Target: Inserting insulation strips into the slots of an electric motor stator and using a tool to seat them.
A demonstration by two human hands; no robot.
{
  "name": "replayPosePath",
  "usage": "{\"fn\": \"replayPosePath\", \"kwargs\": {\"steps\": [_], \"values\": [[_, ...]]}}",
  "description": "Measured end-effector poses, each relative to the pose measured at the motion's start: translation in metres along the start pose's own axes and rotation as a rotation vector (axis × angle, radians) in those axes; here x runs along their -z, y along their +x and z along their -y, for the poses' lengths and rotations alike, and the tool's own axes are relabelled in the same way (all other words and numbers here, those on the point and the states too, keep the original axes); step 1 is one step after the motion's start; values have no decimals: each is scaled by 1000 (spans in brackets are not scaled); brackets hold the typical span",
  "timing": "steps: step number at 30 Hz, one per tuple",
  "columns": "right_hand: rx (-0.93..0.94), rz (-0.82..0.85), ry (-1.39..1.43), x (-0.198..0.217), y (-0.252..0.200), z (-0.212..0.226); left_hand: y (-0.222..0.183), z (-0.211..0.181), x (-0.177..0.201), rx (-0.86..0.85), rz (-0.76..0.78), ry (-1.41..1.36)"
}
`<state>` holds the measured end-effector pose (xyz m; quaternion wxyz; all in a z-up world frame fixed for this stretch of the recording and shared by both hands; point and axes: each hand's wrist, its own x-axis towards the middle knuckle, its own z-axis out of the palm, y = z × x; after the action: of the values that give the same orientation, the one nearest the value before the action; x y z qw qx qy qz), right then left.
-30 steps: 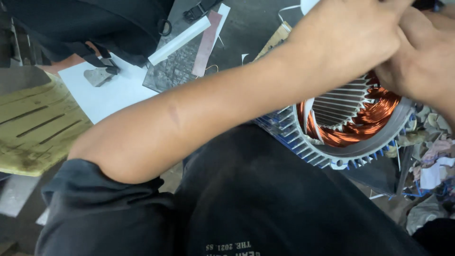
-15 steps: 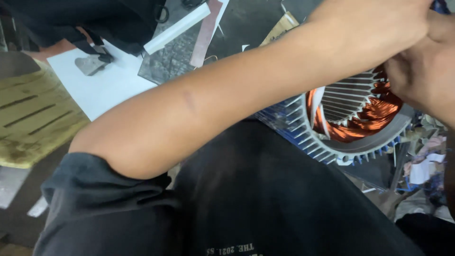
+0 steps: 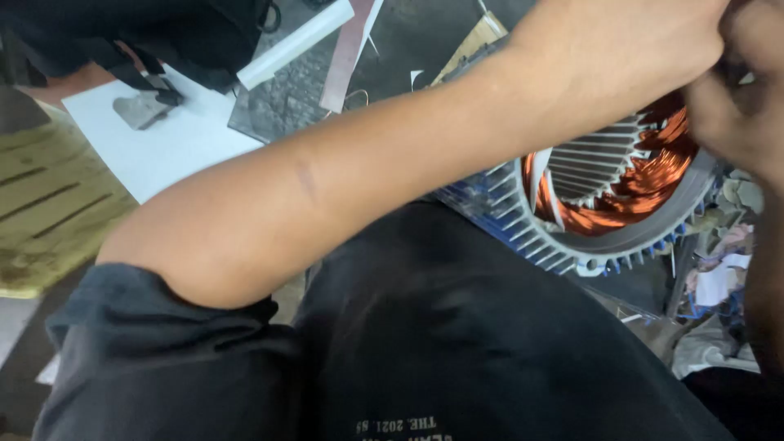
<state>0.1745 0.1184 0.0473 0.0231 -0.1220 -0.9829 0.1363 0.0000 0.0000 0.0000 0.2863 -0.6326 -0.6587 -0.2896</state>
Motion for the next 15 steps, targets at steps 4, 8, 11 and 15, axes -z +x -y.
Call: {"fn": "replayPosePath", "kwargs": {"steps": [4, 8, 11, 15], "values": [[20, -74, 52, -1, 2, 12, 1, -4, -4, -22, 36, -7], [-60, -17, 30, 6, 11, 33, -5, -8, -23, -19, 77, -124], [12, -58, 37, 8, 18, 36, -8, 2, 5, -18, 112, -72], [97, -146, 69, -4, 0, 15, -9, 17, 31, -16, -16, -9]]}}
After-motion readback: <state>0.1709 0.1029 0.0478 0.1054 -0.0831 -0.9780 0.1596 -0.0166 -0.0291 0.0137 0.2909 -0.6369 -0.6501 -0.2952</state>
